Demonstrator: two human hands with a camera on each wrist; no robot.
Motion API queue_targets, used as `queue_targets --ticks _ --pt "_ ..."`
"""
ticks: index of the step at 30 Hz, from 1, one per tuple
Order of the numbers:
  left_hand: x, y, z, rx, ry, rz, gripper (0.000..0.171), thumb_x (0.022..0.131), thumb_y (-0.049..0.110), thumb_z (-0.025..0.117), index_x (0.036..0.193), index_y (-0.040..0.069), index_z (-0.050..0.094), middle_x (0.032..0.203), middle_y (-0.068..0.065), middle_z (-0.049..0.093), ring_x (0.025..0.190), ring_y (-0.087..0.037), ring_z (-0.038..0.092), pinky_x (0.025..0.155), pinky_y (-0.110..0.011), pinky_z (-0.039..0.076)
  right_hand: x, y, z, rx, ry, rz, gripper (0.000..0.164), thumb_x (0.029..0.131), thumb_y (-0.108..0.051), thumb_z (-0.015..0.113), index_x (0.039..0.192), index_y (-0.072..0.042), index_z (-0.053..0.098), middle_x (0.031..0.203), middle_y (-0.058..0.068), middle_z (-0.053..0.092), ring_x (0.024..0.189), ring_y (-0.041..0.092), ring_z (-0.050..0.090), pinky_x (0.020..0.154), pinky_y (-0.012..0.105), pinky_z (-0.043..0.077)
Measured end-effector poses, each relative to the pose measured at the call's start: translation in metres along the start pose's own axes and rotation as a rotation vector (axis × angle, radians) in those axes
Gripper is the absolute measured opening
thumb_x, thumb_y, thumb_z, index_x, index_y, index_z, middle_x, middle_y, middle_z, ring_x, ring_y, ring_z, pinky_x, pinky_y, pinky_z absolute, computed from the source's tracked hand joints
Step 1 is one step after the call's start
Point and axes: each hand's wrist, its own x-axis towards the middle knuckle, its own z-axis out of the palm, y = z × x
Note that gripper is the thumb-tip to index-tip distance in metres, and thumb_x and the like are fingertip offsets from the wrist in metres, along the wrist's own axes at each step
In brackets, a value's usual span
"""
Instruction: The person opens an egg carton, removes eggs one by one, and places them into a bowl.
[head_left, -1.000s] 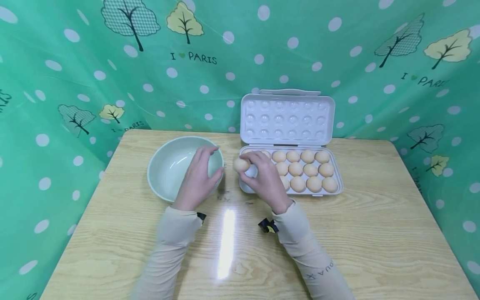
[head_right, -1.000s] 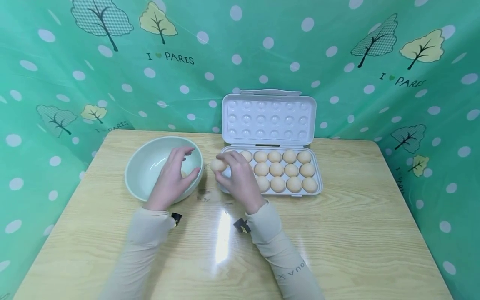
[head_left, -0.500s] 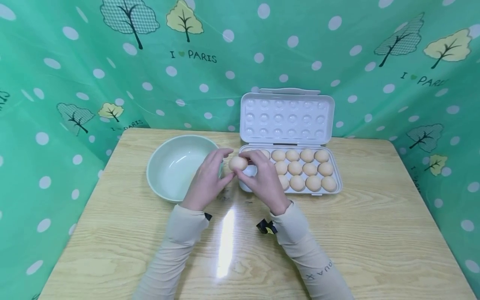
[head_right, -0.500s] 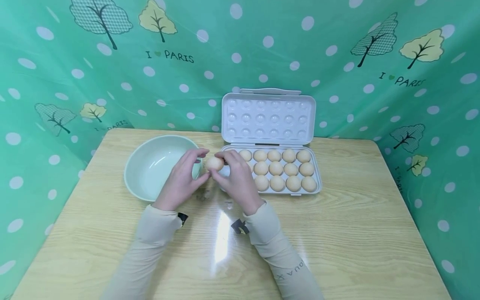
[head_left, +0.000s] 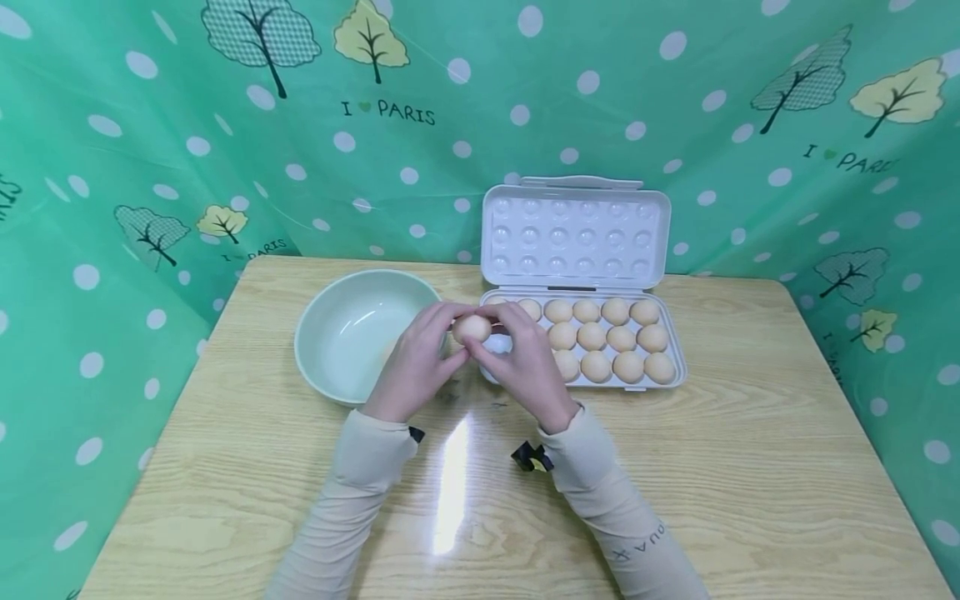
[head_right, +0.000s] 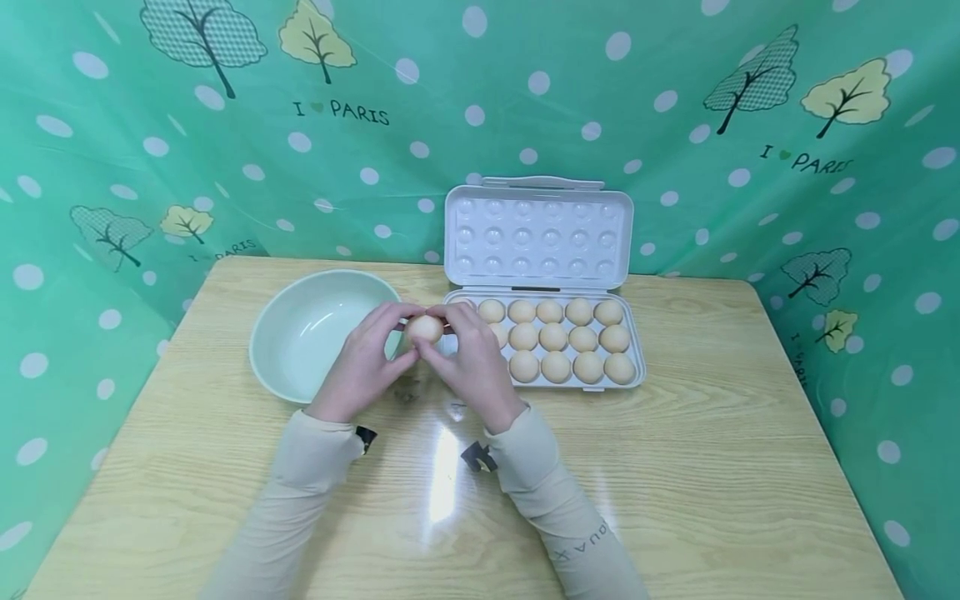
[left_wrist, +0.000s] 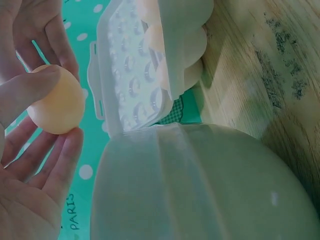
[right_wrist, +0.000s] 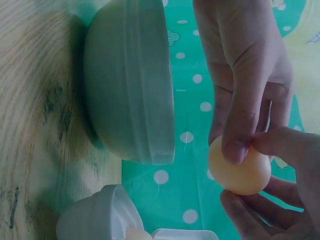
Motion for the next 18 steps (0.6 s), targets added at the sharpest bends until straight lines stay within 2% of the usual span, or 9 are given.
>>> queue_targets --ticks 6,10,18 --pt "0.0 -0.001 -0.004 0.015 0.015 -0.013 0.045 0.085 0.008 0.078 0.126 0.006 0.06 0.124 -0.008 0.063 0.115 -0.022 0.058 0.101 -0.037 0.05 0.001 0.001 -0.001 0.017 -0.006 0.022 0.036 0.089 -0.022 0.075 0.117 -0.003 0.065 0.113 0.01 0.066 0.101 0.02 0.066 0.09 0.03 0.056" --pt "-0.001 -0.006 -0.008 0.03 0.042 -0.048 0.043 0.086 0.013 0.078 0.124 0.005 0.061 0.12 -0.009 0.063 0.111 -0.023 0.06 0.099 -0.037 0.051 0.002 0.004 -0.003 0.013 0.002 0.045 0.035 0.093 -0.027 0.071 0.117 -0.003 0.065 0.113 0.011 0.066 0.102 0.021 0.065 0.092 0.029 0.055" --pt "-0.004 -0.02 -0.016 0.021 0.073 -0.117 0.041 0.087 0.014 0.077 0.123 0.005 0.061 0.118 -0.009 0.063 0.107 -0.023 0.061 0.095 -0.04 0.052 0.003 0.012 -0.006 -0.058 0.03 0.081 0.034 0.097 -0.033 0.064 0.114 -0.004 0.065 0.109 0.01 0.066 0.1 0.02 0.065 0.09 0.029 0.056"
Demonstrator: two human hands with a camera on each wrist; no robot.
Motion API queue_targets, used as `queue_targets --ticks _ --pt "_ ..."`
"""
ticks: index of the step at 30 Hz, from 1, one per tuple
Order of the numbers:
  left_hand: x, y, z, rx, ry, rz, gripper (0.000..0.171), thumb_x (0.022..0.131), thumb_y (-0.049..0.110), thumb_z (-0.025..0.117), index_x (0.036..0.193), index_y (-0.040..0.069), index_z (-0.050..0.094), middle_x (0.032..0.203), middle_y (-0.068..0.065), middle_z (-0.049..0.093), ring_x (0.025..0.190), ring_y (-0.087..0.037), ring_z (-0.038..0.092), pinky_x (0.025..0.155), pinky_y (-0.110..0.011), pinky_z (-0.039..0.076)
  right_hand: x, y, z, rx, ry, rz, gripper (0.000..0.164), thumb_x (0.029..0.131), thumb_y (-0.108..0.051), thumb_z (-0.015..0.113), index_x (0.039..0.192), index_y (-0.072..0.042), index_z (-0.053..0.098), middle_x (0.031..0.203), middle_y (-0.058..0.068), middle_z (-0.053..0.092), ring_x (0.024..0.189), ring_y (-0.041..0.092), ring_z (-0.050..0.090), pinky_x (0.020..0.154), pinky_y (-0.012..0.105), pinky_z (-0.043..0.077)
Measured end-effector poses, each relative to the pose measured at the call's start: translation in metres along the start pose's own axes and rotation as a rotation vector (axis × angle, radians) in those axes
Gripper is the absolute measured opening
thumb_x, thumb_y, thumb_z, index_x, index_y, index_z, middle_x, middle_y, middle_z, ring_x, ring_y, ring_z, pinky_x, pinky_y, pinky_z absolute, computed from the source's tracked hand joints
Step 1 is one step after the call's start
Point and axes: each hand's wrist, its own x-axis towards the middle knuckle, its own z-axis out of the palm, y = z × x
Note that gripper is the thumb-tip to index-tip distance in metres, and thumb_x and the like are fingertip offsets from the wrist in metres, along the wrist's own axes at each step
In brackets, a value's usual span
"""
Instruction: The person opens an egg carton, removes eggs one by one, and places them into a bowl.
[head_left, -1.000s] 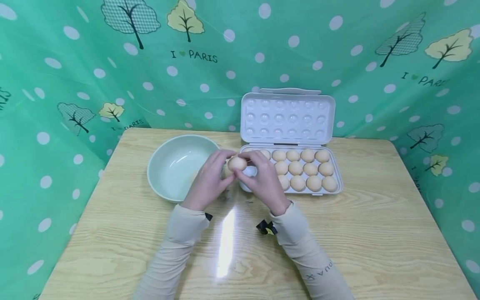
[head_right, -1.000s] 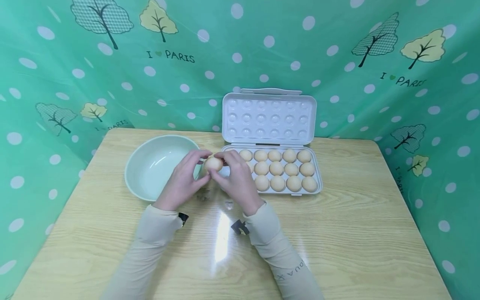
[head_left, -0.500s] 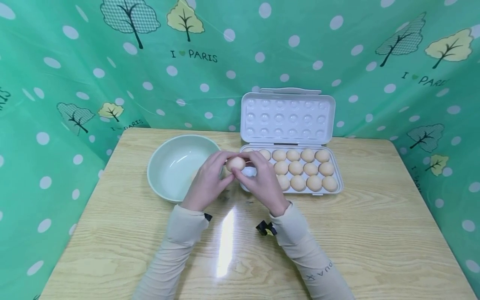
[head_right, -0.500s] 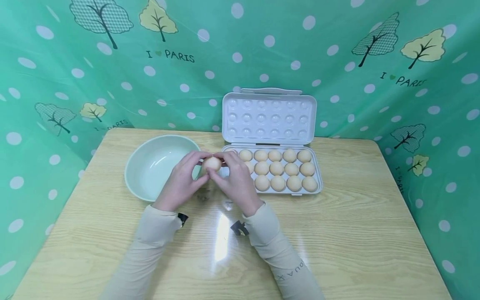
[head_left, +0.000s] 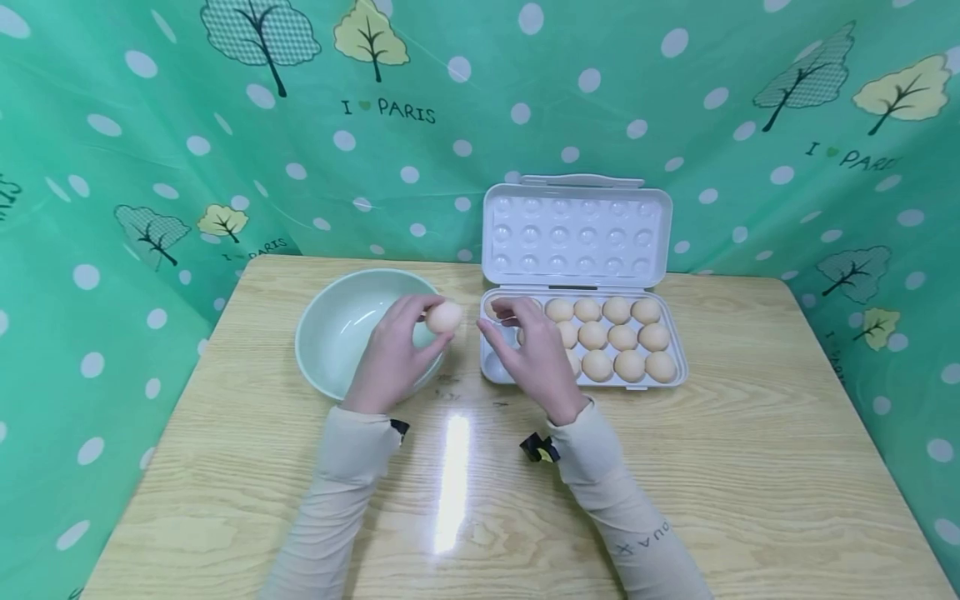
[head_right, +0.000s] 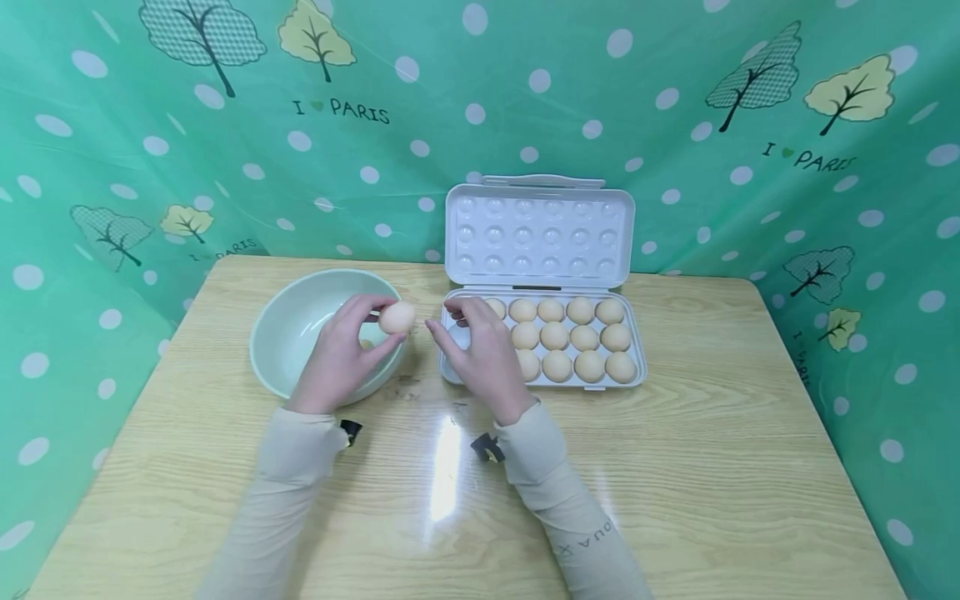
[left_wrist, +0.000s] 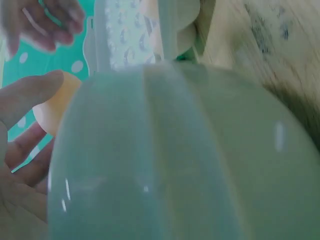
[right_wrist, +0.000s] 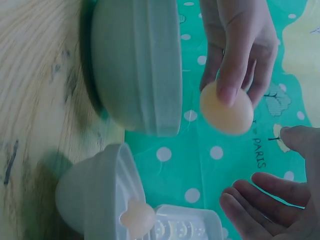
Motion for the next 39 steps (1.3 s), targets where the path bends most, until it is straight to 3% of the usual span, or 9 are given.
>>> queue_targets --ticks 5,14,21,30,35,39 --pt "0.0 -0.007 -0.008 0.015 0.001 -0.057 0.043 0.087 0.018 0.078 0.124 0.007 0.061 0.12 -0.008 0.063 0.109 -0.024 0.061 0.096 -0.041 0.051 0.001 0.008 -0.002 -0.073 -0.006 0.041 0.036 0.099 -0.035 0.061 0.115 -0.003 0.064 0.11 0.011 0.066 0.099 0.024 0.066 0.091 0.034 0.055" --pt "-0.003 -0.025 -0.027 0.063 -0.021 -0.274 0.042 0.091 0.022 0.073 0.126 0.005 0.059 0.12 -0.012 0.061 0.111 -0.029 0.058 0.098 -0.046 0.048 0.004 0.02 -0.011 -0.191 -0.089 0.105 0.033 0.098 -0.025 0.063 0.116 0.003 0.064 0.112 0.017 0.066 0.104 0.031 0.064 0.091 0.043 0.055" --pt "-0.005 -0.034 -0.036 0.095 -0.082 -0.31 0.043 0.092 0.021 0.072 0.126 0.001 0.058 0.118 -0.016 0.062 0.109 -0.032 0.058 0.096 -0.048 0.048 0.005 0.027 -0.014 -0.266 -0.206 0.133 0.031 0.095 -0.018 0.064 0.117 0.005 0.065 0.114 0.018 0.067 0.109 0.031 0.062 0.096 0.043 0.053" --pt "-0.008 -0.039 -0.034 0.137 -0.17 -0.462 0.046 0.094 0.023 0.068 0.13 -0.002 0.055 0.12 -0.02 0.06 0.11 -0.034 0.057 0.098 -0.05 0.048 0.001 0.032 -0.015 -0.288 -0.241 0.179 0.028 0.093 -0.011 0.067 0.116 0.005 0.065 0.116 0.018 0.067 0.111 0.033 0.061 0.099 0.043 0.052" --pt "-0.009 -0.04 -0.035 0.165 -0.21 -0.486 0.046 0.095 0.021 0.067 0.132 -0.004 0.054 0.124 -0.024 0.059 0.114 -0.038 0.057 0.1 -0.052 0.046 -0.001 0.033 -0.017 -0.32 -0.276 0.198 0.022 0.092 -0.007 0.065 0.112 0.004 0.067 0.114 0.016 0.067 0.112 0.032 0.059 0.1 0.043 0.051" --pt "-0.008 -0.041 -0.035 0.17 -0.253 -0.497 0.048 0.095 0.019 0.066 0.135 -0.004 0.053 0.131 -0.025 0.056 0.124 -0.04 0.053 0.107 -0.054 0.042 -0.002 0.033 -0.018 -0.35 -0.309 0.158 0.017 0.091 0.001 0.06 0.105 0.005 0.069 0.109 0.017 0.067 0.11 0.032 0.058 0.097 0.042 0.052"
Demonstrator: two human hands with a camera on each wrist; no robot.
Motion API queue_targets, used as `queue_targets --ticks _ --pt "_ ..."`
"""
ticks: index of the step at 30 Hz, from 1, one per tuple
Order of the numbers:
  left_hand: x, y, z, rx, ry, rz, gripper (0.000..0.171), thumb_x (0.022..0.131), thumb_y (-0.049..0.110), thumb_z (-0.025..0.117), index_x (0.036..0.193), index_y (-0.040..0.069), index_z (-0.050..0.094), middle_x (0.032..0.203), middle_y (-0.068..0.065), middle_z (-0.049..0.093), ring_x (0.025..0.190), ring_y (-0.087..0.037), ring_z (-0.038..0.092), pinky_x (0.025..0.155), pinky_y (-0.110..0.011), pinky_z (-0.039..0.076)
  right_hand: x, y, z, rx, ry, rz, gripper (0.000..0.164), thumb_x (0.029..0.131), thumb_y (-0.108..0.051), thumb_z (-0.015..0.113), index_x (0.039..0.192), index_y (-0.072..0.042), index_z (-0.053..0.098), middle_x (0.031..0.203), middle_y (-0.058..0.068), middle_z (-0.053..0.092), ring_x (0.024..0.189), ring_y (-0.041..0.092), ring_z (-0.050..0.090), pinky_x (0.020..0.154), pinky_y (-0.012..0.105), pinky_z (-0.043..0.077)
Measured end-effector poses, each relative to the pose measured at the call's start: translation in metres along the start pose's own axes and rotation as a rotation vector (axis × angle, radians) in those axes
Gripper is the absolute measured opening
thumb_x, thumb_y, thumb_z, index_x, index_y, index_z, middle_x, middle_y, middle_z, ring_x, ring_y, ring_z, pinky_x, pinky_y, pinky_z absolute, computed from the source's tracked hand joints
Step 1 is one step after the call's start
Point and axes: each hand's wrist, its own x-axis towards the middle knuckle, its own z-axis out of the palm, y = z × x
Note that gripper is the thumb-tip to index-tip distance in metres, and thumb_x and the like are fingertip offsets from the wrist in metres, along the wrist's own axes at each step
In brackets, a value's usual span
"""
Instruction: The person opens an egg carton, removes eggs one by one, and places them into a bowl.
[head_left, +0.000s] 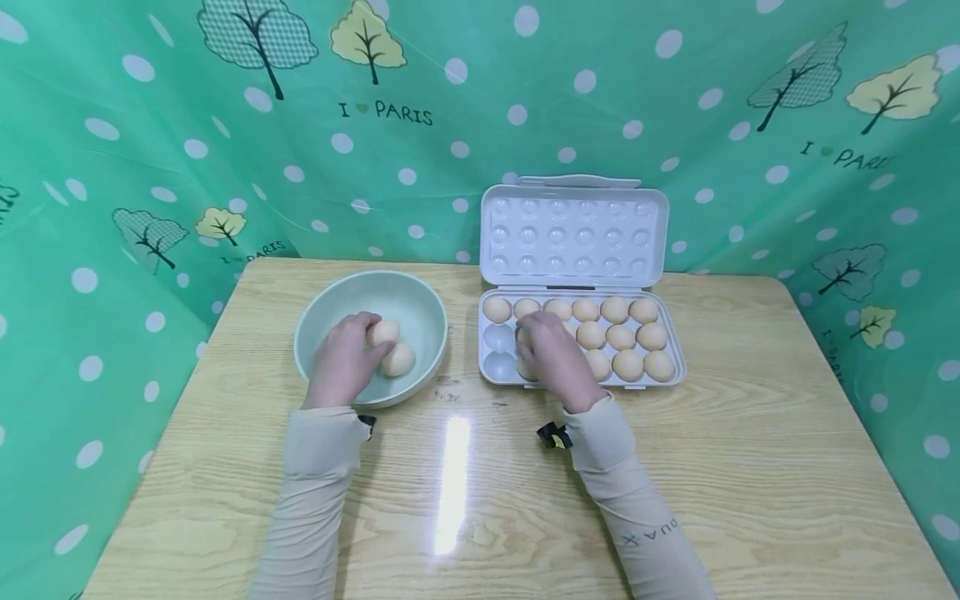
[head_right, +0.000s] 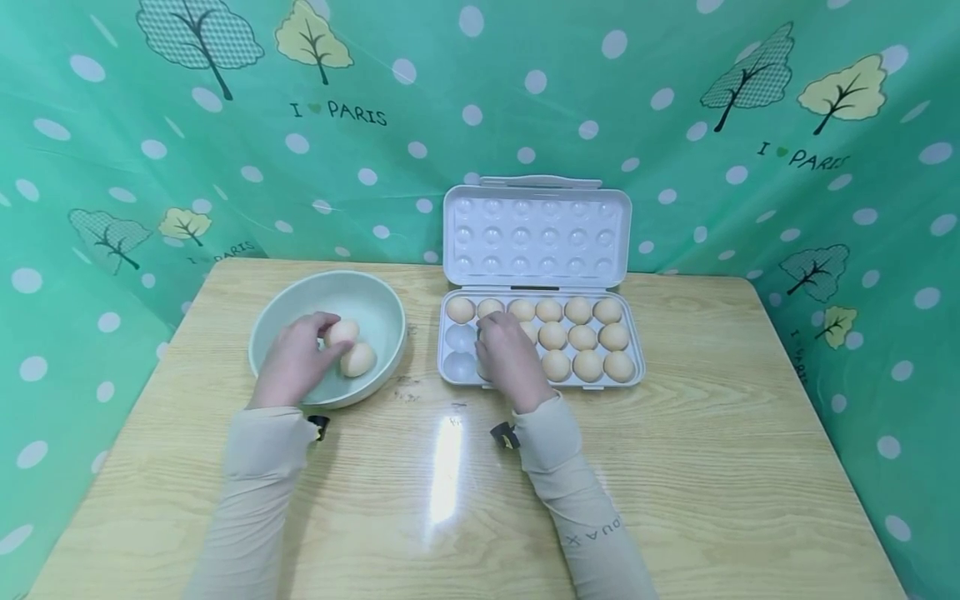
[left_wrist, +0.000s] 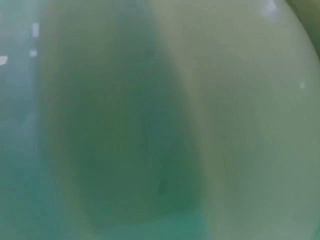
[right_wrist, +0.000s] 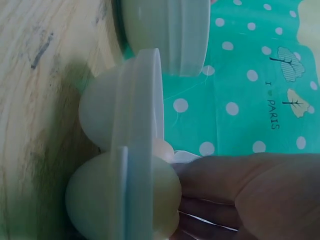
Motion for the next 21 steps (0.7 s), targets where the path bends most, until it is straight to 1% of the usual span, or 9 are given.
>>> queue_targets --ticks 5,7,9,11,12,16,19,21 --pt "0.002 0.0 0.001 0.013 -0.035 -0.013 0.048 0.096 0.016 0.065 0.138 -0.003 0.052 0.136 -0.026 0.054 0.128 -0.042 0.05 0.11 -0.054 0.04 0.0 0.001 0.001 -0.019 0.036 -0.061 0.011 0.091 0.008 0.058 0.092 0.004 0.069 0.099 0.016 0.066 0.099 0.031 0.059 0.088 0.041 0.054" --pt "0.002 0.0 0.0 0.013 -0.055 -0.026 0.048 0.096 0.016 0.065 0.138 -0.003 0.051 0.137 -0.026 0.054 0.128 -0.042 0.05 0.11 -0.054 0.04 0.001 0.003 0.002 -0.004 0.046 -0.06 0.012 0.088 0.01 0.059 0.092 0.005 0.069 0.097 0.016 0.067 0.097 0.031 0.06 0.087 0.041 0.054" --pt "0.001 -0.001 0.0 0.015 -0.065 -0.03 0.047 0.096 0.016 0.064 0.137 -0.003 0.052 0.136 -0.026 0.055 0.127 -0.042 0.051 0.109 -0.054 0.041 0.002 0.005 0.002 0.014 0.046 -0.042 0.014 0.086 0.01 0.06 0.094 0.005 0.07 0.096 0.016 0.066 0.095 0.031 0.061 0.086 0.041 0.054" --pt "0.0 -0.001 0.001 0.02 -0.069 -0.027 0.047 0.095 0.015 0.064 0.137 -0.004 0.053 0.134 -0.027 0.056 0.125 -0.042 0.053 0.107 -0.054 0.042 0.003 0.008 0.002 0.034 0.042 -0.009 0.017 0.086 0.009 0.062 0.101 0.006 0.07 0.098 0.016 0.066 0.096 0.032 0.062 0.087 0.042 0.055" --pt "0.0 -0.002 0.001 0.023 -0.07 -0.024 0.047 0.095 0.015 0.064 0.136 -0.004 0.053 0.134 -0.027 0.056 0.124 -0.042 0.053 0.106 -0.054 0.043 0.003 0.009 0.002 0.039 0.04 0.009 0.02 0.086 0.007 0.063 0.105 0.006 0.07 0.101 0.017 0.066 0.097 0.032 0.062 0.087 0.042 0.055" --pt "0.001 -0.002 0.004 0.027 -0.079 -0.012 0.047 0.095 0.016 0.064 0.136 -0.003 0.053 0.135 -0.027 0.056 0.123 -0.042 0.054 0.103 -0.055 0.044 0.003 0.012 -0.001 0.056 0.016 0.074 0.028 0.088 0.0 0.067 0.116 0.006 0.067 0.11 0.018 0.066 0.102 0.032 0.063 0.091 0.044 0.054" --pt "0.003 -0.002 0.005 0.034 -0.082 -0.014 0.047 0.095 0.017 0.064 0.136 -0.002 0.054 0.135 -0.025 0.056 0.122 -0.041 0.055 0.101 -0.055 0.046 0.004 0.012 -0.002 0.072 0.001 0.104 0.03 0.089 -0.003 0.068 0.118 0.005 0.066 0.113 0.019 0.066 0.103 0.032 0.063 0.093 0.044 0.054" --pt "0.003 -0.003 0.006 0.049 -0.073 -0.012 0.046 0.095 0.017 0.065 0.135 -0.002 0.055 0.132 -0.025 0.058 0.12 -0.04 0.056 0.098 -0.055 0.047 0.004 0.012 -0.003 0.08 -0.004 0.111 0.03 0.089 -0.004 0.068 0.118 0.005 0.066 0.112 0.019 0.066 0.1 0.031 0.063 0.091 0.044 0.054"
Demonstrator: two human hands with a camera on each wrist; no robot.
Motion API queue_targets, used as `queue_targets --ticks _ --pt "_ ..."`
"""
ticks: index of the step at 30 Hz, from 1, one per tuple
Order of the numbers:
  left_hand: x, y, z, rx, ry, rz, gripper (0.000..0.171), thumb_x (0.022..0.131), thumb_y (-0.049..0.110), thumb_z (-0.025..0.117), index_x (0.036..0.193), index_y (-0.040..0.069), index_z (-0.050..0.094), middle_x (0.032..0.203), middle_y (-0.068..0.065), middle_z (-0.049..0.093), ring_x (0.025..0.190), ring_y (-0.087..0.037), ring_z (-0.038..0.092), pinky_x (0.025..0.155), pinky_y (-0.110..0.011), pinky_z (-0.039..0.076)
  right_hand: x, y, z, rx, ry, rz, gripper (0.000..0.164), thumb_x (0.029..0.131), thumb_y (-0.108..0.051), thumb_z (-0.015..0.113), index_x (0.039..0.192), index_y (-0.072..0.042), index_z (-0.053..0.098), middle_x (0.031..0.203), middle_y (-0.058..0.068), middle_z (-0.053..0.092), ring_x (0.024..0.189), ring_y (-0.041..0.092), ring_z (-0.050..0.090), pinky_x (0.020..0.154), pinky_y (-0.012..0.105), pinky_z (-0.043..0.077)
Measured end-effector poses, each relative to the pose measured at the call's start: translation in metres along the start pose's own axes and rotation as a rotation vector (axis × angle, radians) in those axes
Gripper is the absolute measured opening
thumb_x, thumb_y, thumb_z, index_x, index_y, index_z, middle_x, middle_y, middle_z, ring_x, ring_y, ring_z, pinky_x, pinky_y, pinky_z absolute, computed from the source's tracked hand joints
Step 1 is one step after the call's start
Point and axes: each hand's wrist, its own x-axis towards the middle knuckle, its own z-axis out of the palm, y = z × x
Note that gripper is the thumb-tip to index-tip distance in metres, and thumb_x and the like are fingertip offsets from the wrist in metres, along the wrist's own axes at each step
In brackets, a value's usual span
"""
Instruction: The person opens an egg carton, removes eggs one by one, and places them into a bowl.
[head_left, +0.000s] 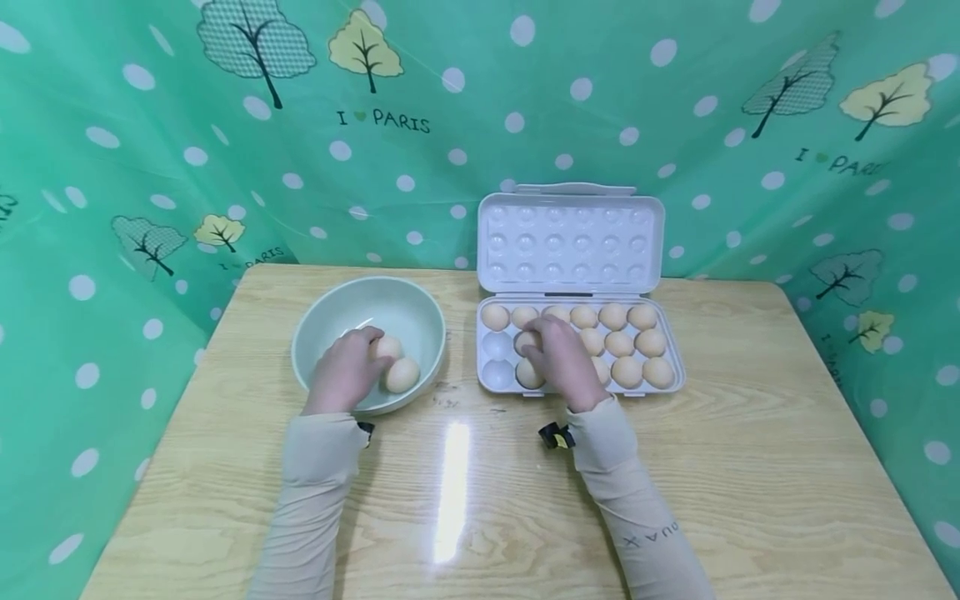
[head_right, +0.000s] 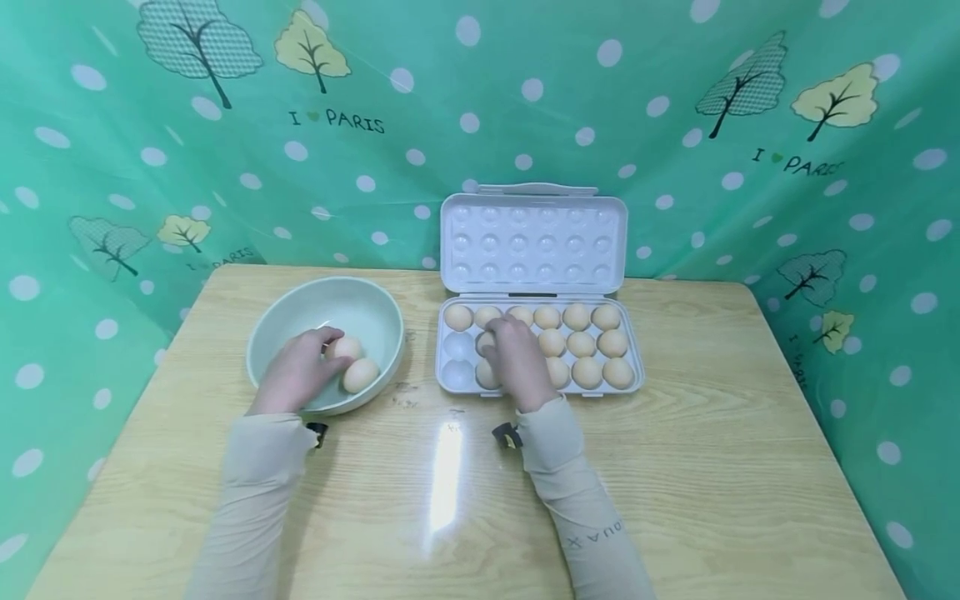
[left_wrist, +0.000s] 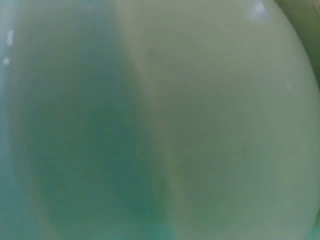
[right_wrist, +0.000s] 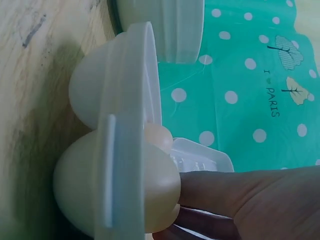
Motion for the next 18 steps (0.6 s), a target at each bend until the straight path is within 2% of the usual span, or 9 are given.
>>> queue_targets --ticks 5,13,18 --pt "-0.002 -0.0029 0.0017 0.006 -0.001 -0.004 0.045 0.095 0.017 0.065 0.134 -0.002 0.055 0.13 -0.025 0.059 0.118 -0.039 0.057 0.097 -0.055 0.047 0.0005 -0.0017 0.0 -0.002 0.0 -0.001 0.028 0.088 -0.005 0.07 0.114 0.005 0.067 0.107 0.018 0.067 0.092 0.028 0.062 0.083 0.042 0.055" --pt "-0.0009 -0.003 0.0048 -0.006 -0.011 -0.008 0.044 0.096 0.018 0.065 0.134 -0.001 0.056 0.134 -0.023 0.058 0.124 -0.04 0.054 0.102 -0.055 0.045 0.0022 -0.0042 0.0019 0.002 -0.01 0.027 0.033 0.087 -0.003 0.068 0.118 0.008 0.064 0.111 0.021 0.066 0.09 0.028 0.062 0.085 0.042 0.056" --pt "0.0032 -0.0029 0.0046 -0.008 -0.016 -0.012 0.044 0.096 0.018 0.065 0.135 0.0 0.056 0.135 -0.022 0.058 0.124 -0.039 0.054 0.102 -0.055 0.045 0.002 -0.0031 0.0018 -0.005 0.023 0.033 0.035 0.085 -0.002 0.071 0.118 0.009 0.065 0.111 0.022 0.067 0.095 0.031 0.064 0.085 0.042 0.057"
